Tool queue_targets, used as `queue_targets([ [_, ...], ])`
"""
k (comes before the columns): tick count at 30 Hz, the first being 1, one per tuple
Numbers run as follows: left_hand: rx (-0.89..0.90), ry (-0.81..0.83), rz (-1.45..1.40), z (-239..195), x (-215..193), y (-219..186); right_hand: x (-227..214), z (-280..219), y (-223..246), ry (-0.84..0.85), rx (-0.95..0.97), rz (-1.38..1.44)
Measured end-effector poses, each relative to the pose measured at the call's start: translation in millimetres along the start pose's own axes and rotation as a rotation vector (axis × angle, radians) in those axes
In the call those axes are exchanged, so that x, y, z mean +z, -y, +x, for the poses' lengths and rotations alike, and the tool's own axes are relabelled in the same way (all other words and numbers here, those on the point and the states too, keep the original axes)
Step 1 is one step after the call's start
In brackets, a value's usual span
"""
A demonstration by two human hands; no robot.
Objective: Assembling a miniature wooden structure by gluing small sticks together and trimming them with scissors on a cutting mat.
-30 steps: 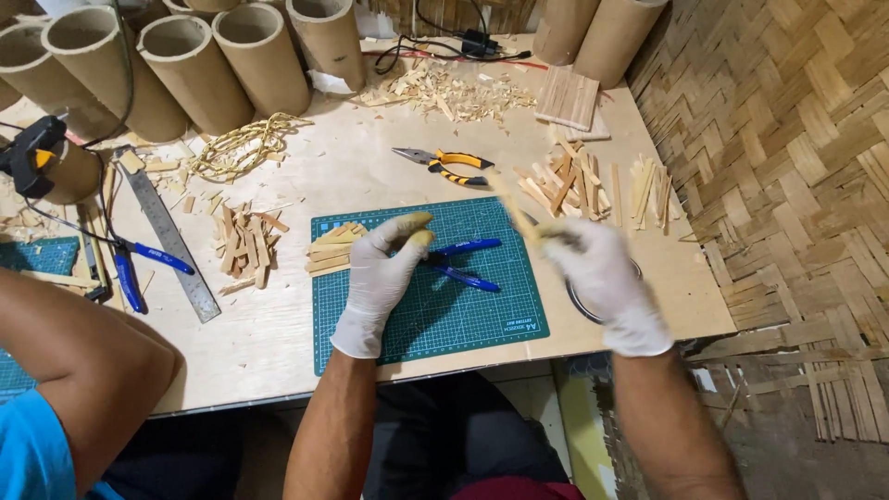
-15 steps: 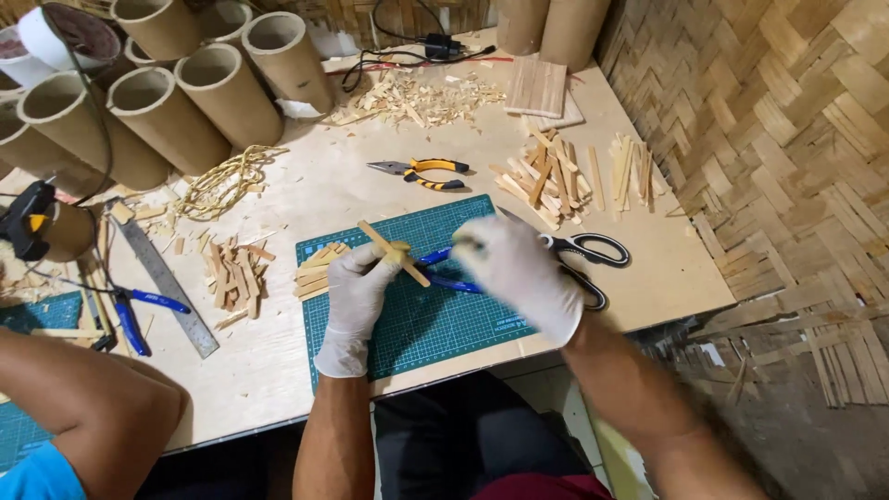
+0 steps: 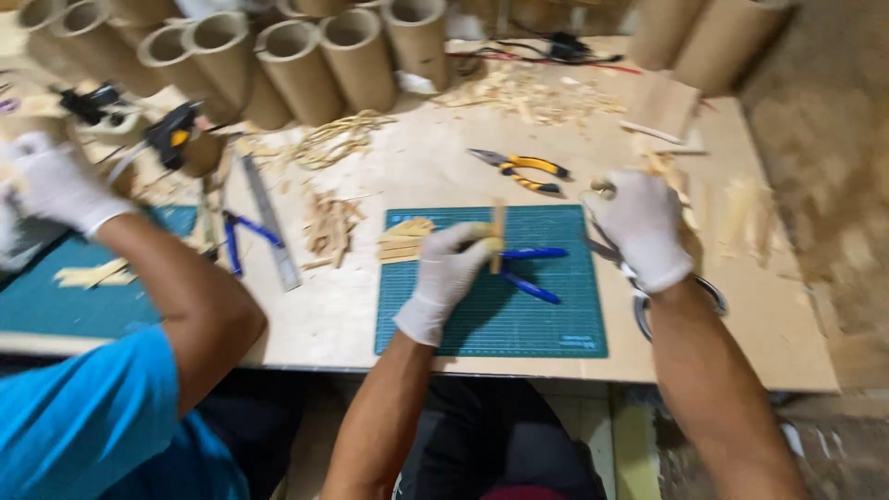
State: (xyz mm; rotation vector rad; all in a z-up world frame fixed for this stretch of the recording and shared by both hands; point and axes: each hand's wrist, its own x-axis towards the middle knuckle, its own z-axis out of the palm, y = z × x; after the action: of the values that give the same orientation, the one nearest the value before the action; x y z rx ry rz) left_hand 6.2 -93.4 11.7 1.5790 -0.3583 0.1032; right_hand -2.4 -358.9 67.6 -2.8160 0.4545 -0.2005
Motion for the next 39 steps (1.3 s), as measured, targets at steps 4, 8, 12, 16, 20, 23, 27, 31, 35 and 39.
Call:
queue_targets([
  [4,0.023,0.017,-0.111,-3.4,5.3,-23.8,-18.3,-41.0,56.7,0.254,-0.107,0.866],
  [8,0.084,-0.01,0.058,-9.4,8.3,-23.5,-8.6,-52.7,75.3,0.264,-0.172,1.026],
  [12,0.246,0.011,0.463,-2.0,-10.4,-22.1,9.1,-47.4,65.3,0.063,-0.313,0.834],
  [16,0.18,-0.154,0.667,4.8,-70.4,10.3,1.1,-52.6,58.2,0.006,-0.293,0.865],
  [20,0.217,-0.149,1.117,15.0,-111.9,24.9,-3.9,-66.0,74.4,-0.008,-0.468,0.827],
  [23,0.295,-0.073,1.278,27.3,-114.2,20.5,0.4,-77.4,85.1,-0.01,-0.653,0.81],
  [27,0.212,0.065,1.447,38.3,-113.2,24.1,14.0,-75.4,78.5,-0.02,-0.786,0.757],
  [31,0.034,0.107,1.459,50.5,-110.1,48.1,14.4,-73.7,75.3,-0.013,-0.798,0.745],
  [35,-0.023,0.185,1.368,47.7,-114.1,22.1,14.2,-74.2,77.0,-0.005,-0.806,0.699],
  [39,0.012,0.201,1.307,48.8,-124.5,32.9,13.4,-77.4,80.1,0.043,-0.795,0.721],
])
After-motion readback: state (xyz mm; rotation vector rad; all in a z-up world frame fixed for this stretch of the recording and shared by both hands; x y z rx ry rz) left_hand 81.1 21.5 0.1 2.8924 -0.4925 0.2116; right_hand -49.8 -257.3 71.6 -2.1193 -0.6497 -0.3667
